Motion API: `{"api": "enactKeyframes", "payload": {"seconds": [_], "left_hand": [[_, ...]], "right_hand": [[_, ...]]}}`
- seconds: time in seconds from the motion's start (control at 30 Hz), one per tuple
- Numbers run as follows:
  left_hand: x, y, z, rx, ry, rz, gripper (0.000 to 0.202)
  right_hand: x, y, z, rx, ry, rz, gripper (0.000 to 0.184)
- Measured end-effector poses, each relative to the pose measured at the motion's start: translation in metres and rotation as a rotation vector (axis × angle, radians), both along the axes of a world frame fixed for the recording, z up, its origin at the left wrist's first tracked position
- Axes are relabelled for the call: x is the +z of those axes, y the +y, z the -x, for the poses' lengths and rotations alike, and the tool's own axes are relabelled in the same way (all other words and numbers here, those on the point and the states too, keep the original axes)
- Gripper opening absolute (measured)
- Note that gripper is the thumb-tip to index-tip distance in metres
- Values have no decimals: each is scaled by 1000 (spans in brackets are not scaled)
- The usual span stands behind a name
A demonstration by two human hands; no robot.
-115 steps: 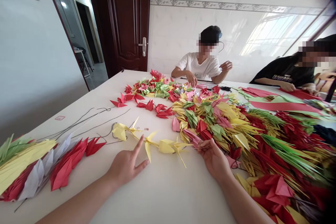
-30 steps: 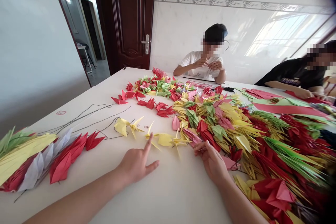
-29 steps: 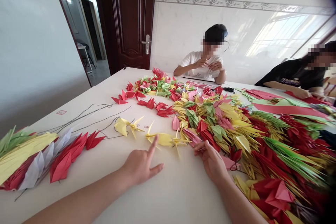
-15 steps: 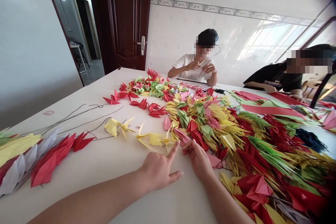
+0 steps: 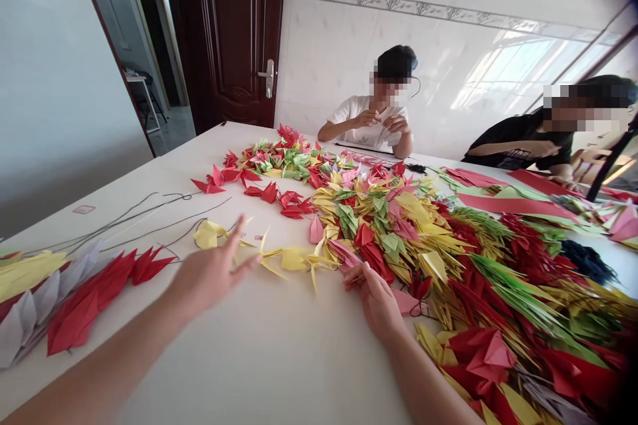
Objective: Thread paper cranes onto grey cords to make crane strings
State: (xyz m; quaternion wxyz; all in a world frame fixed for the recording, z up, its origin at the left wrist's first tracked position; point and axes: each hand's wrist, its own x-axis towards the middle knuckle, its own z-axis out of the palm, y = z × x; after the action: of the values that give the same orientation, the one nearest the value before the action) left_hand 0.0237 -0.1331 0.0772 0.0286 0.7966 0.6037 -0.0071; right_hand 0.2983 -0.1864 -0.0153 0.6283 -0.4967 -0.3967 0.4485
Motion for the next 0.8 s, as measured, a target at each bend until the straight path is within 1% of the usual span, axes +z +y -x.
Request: {"api": "enactKeyframes", "payload": {"seconds": [0.03,0.07,0.1,0.13,0.17,0.2,0.23,0.3,0.4,0.47,0.53,0.6,0.63,0.7,0.8], "left_hand": [[-1,8,15,103,17,-12,80],[-4,16,28,175,31,-9,81],[-10,23,38,215,29,-14,80],[-16,29,47,226,16,-8,78],[-22,33,53,221,2,39,78],[-27,36,57,224,-4,92,80],[-32,38,59,225,-15,109,81],[-35,39,59,229,-25,101,82],[-32,33,53,210,-49,4,83],[-29,24,46,145,-71,-55,83],[-28,15,39,45,-79,-74,82],[-31,9,30,-39,-61,-16,79],[-33,8,27,-59,-43,30,77],[-39,9,22,-56,-8,100,74],[-44,14,20,-20,6,134,75]], "right_hand": [[-1,0,0,-3,0,-1,41],[-1,0,0,-4,1,-2,41],[-2,0,-1,-6,1,-4,41],[-2,0,0,-10,1,-7,41],[-1,0,0,-16,1,-9,41],[-1,-1,0,-23,0,-12,40],[0,-1,1,-31,0,-10,40],[3,-1,2,-45,-1,-6,39],[5,-1,3,-45,2,-7,39],[6,-1,4,-40,6,-7,39],[6,0,3,-38,2,-3,39],[5,0,3,-37,-11,3,40],[5,0,3,-36,-17,4,41],[4,-1,2,-35,-25,6,41],[4,-2,2,-40,-45,-2,41]]}}
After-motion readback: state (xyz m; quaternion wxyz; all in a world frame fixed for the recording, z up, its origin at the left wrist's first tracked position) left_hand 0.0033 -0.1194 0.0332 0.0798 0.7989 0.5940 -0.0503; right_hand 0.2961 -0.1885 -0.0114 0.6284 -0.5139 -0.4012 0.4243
